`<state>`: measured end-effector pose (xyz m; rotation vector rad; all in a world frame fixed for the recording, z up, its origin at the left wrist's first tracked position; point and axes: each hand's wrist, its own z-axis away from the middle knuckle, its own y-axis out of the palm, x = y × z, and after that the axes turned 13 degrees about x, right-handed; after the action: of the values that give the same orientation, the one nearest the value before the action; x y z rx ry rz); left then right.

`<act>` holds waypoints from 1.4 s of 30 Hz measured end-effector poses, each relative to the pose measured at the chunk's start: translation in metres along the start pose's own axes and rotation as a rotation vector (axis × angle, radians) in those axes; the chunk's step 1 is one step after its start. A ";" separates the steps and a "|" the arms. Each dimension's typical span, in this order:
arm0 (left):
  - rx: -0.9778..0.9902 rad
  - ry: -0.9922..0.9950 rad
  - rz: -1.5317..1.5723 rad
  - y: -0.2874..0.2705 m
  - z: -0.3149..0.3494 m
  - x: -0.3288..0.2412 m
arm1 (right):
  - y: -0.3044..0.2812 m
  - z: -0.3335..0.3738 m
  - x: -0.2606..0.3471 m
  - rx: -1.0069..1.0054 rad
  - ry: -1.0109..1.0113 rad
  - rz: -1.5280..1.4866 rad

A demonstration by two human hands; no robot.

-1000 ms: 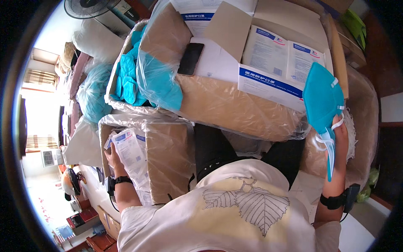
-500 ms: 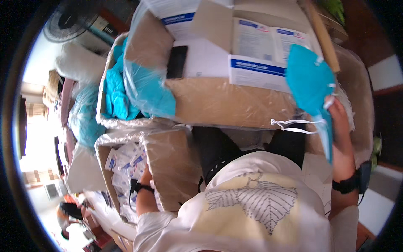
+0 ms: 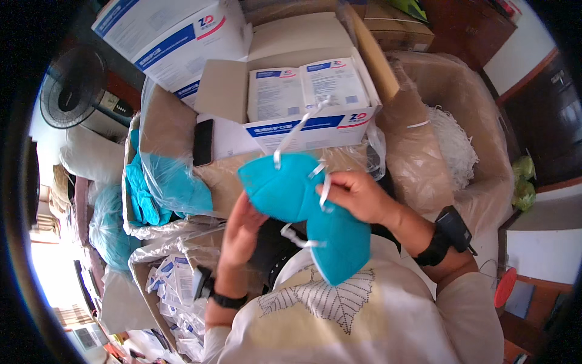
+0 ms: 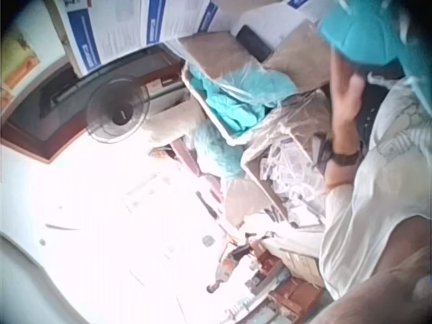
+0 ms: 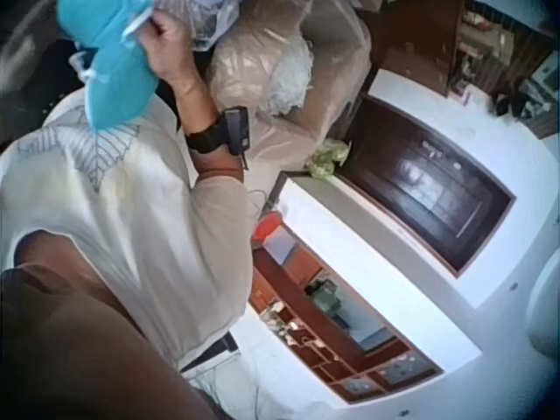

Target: Checking and folding straps for medical N95-style masks before placing them back into boxes.

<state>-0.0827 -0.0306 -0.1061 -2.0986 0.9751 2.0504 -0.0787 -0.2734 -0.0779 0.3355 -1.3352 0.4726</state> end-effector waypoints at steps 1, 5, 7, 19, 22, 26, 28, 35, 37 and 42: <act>-0.001 0.007 0.097 0.014 -0.011 0.011 | 0.003 0.003 0.000 0.057 -0.007 -0.023; -0.276 -0.091 0.325 0.049 -0.049 0.014 | -0.003 0.026 -0.035 -0.352 0.005 -0.258; -0.468 -0.118 0.183 0.045 -0.048 0.009 | -0.029 0.054 -0.084 -0.542 0.065 -0.661; -0.211 -0.483 0.224 0.066 -0.015 0.032 | -0.023 0.074 -0.101 -0.509 0.076 -1.219; -0.207 -0.478 0.280 0.077 -0.023 0.037 | -0.005 0.050 -0.066 -0.366 0.058 -1.058; -0.253 -0.384 0.399 0.079 -0.028 0.036 | 0.011 0.034 -0.071 -0.267 0.050 -0.753; -0.199 -0.316 0.404 0.075 -0.023 0.040 | 0.014 0.030 -0.066 -0.272 0.054 -0.532; -0.159 -0.418 0.290 0.071 -0.027 0.037 | 0.007 0.030 -0.077 -0.198 0.066 -0.240; -0.089 -0.453 0.218 0.061 -0.028 0.034 | -0.007 0.032 -0.074 -0.138 0.094 -0.006; 0.182 -0.525 -0.138 0.030 -0.028 0.021 | -0.037 0.020 -0.021 -0.242 -0.404 0.676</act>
<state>-0.0736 -0.0753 -0.1102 -1.3843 0.8592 2.1713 -0.0803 -0.3176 -0.0930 -0.2537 -1.8806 0.8218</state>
